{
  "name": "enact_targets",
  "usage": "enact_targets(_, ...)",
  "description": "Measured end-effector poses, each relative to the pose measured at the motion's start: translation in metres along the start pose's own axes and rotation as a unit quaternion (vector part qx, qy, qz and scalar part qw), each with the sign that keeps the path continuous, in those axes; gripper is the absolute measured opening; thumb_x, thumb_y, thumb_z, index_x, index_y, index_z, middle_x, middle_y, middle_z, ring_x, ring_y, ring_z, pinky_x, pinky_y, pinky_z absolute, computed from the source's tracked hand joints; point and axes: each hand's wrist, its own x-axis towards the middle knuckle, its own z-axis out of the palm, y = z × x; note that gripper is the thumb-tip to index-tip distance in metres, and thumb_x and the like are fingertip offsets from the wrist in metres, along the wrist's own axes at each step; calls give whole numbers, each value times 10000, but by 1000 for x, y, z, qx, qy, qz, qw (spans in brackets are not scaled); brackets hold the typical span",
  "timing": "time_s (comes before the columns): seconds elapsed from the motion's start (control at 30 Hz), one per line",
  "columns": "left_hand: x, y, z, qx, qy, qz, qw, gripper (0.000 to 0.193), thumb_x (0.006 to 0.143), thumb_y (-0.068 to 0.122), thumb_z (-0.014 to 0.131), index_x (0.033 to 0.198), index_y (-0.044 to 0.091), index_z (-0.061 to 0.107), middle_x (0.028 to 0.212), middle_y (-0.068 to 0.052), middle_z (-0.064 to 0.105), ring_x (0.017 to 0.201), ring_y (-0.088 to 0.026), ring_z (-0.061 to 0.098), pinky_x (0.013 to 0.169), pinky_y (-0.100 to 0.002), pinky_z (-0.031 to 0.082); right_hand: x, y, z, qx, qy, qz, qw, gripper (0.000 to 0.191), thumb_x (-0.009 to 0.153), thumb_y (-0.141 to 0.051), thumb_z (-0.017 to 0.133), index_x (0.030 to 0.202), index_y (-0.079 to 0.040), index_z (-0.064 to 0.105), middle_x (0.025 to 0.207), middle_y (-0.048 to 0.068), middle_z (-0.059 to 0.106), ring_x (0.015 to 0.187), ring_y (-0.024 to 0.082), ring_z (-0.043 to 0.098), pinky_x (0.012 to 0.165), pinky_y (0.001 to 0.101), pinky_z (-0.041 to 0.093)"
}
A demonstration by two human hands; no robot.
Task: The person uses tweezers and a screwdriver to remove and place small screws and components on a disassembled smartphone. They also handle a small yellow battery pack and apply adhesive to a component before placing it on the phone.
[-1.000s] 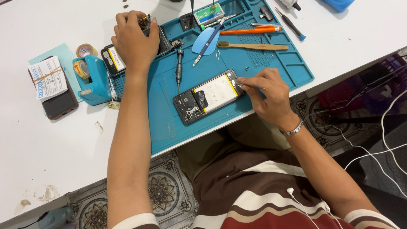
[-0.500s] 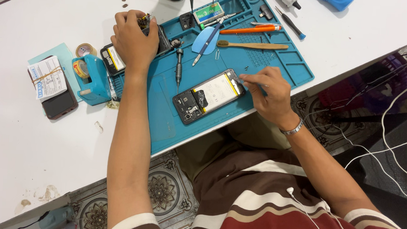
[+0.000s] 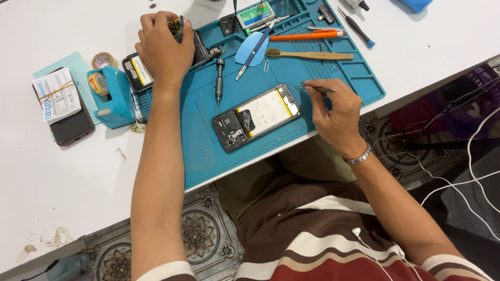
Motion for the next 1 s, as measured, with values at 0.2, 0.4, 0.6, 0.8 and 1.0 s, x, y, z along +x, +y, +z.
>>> enact_targets(0.2, 1, -2, 0, 2, 3, 6, 1000, 269, 980, 354, 725, 1107, 120, 685, 1139, -67, 548, 1009, -274, 568, 864, -461, 403, 1, -1, 0, 4, 3, -11, 1000, 78, 1005, -2, 734, 1082, -17, 729, 999, 118, 750, 848, 214, 734, 723, 290, 573)
enact_targets(0.4, 0, -2, 2, 2, -2, 1, 1000, 268, 981, 357, 720, 1107, 123, 684, 1142, -62, 546, 1008, -269, 568, 870, -456, 403, 0, -1, 2, 7, -5, -13, 1000, 85, 1005, -13, 739, 1088, -25, 728, 995, 112, 749, 849, 212, 720, 732, 290, 573)
enact_targets(0.6, -3, -1, 2, 3, -2, -1, 1000, 265, 976, 356, 724, 1103, 127, 686, 1137, -63, 547, 1006, -273, 566, 872, -459, 402, -2, 0, 2, 5, -9, -3, 1000, 81, 1004, -25, 740, 1084, -28, 725, 989, 114, 747, 847, 222, 717, 727, 295, 566)
enact_targets(0.8, -2, 0, 2, 3, 4, 4, 1000, 266, 975, 353, 726, 1104, 124, 688, 1138, -65, 549, 1007, -275, 569, 871, -464, 403, 1, 0, 2, 7, -8, -5, 1000, 79, 1008, -30, 741, 1085, -30, 723, 1003, 111, 752, 866, 223, 717, 741, 296, 567)
enact_targets(1.0, -2, -1, 1, 2, 5, 8, 1000, 269, 978, 356, 725, 1106, 122, 688, 1137, -70, 548, 1007, -276, 569, 860, -459, 404, 0, -1, 3, -3, -12, 1, 1000, 81, 999, -38, 749, 1078, -37, 733, 985, 101, 754, 845, 214, 702, 719, 300, 548)
